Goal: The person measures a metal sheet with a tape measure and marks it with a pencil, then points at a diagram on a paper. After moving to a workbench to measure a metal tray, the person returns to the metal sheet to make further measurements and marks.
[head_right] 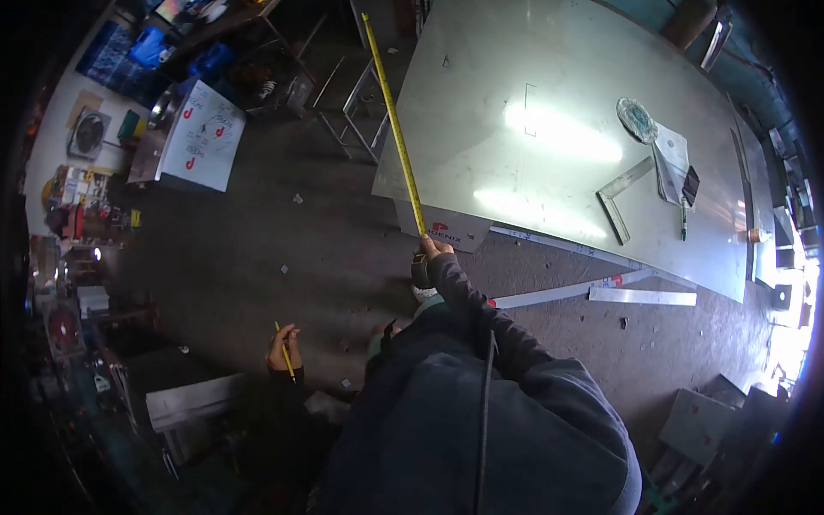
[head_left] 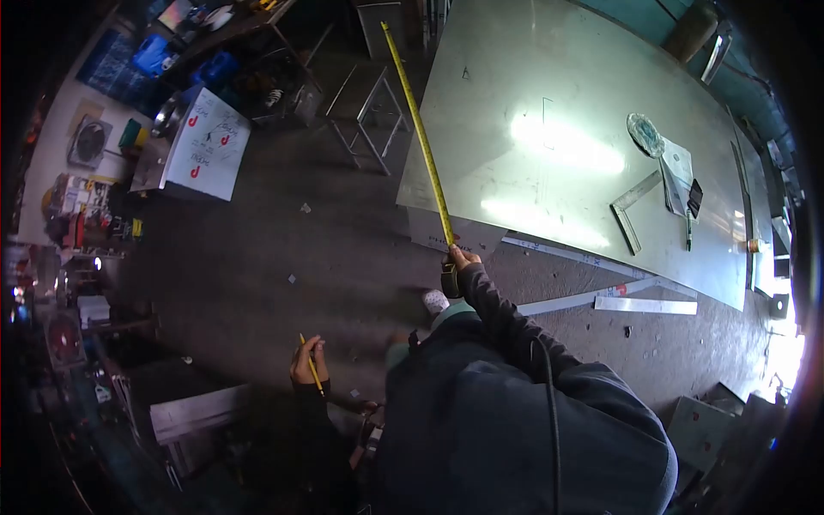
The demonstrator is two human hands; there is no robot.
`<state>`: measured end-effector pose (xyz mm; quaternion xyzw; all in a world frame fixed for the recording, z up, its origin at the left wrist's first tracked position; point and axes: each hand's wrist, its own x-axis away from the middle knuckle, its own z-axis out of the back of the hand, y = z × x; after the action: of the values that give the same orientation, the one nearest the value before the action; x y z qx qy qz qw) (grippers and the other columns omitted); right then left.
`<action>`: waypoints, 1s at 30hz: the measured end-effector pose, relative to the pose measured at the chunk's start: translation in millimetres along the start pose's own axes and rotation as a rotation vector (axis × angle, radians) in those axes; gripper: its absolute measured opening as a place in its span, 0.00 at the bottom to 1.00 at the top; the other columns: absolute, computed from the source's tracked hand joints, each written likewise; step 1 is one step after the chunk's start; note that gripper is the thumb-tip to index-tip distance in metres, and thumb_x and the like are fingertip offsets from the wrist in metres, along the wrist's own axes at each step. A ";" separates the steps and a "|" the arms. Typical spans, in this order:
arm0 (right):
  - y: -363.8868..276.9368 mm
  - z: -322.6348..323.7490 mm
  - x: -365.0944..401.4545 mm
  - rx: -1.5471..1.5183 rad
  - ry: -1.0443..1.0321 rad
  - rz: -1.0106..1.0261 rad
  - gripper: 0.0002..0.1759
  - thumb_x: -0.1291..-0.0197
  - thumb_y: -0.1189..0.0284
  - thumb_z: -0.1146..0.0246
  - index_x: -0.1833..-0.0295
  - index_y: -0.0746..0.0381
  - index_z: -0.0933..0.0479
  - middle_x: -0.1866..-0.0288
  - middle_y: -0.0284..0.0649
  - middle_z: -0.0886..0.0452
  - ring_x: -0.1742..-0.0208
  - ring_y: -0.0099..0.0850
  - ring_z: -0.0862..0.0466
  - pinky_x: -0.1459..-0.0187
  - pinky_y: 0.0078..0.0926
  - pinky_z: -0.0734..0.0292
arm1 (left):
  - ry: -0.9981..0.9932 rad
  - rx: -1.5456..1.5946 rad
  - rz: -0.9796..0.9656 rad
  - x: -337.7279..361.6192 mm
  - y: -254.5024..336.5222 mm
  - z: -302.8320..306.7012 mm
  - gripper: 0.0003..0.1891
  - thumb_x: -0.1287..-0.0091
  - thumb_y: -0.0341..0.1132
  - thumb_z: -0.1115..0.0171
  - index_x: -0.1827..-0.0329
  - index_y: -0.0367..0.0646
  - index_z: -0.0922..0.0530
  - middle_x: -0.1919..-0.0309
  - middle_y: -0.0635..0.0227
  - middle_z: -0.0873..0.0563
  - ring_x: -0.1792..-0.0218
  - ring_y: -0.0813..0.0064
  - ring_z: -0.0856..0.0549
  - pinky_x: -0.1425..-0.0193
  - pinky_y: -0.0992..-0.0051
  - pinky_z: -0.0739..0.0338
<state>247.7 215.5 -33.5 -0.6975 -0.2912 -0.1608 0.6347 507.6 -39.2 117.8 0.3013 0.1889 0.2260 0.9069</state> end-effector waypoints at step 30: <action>-123.5 -130.1 -56.9 0.422 0.887 -0.290 0.23 0.36 0.53 0.49 0.52 0.58 0.19 0.61 0.52 0.17 0.57 0.45 0.16 0.51 0.37 0.23 | -0.767 0.413 -1.464 -545.9 63.8 -222.5 0.13 0.42 0.31 0.36 0.54 0.43 0.22 0.65 0.60 0.17 0.65 0.58 0.19 0.60 0.66 0.25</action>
<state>146.9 79.7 49.0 -0.3710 -0.1139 -0.4654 0.7955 -69.0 -176.8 104.6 0.3182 0.0533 -0.5741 0.7526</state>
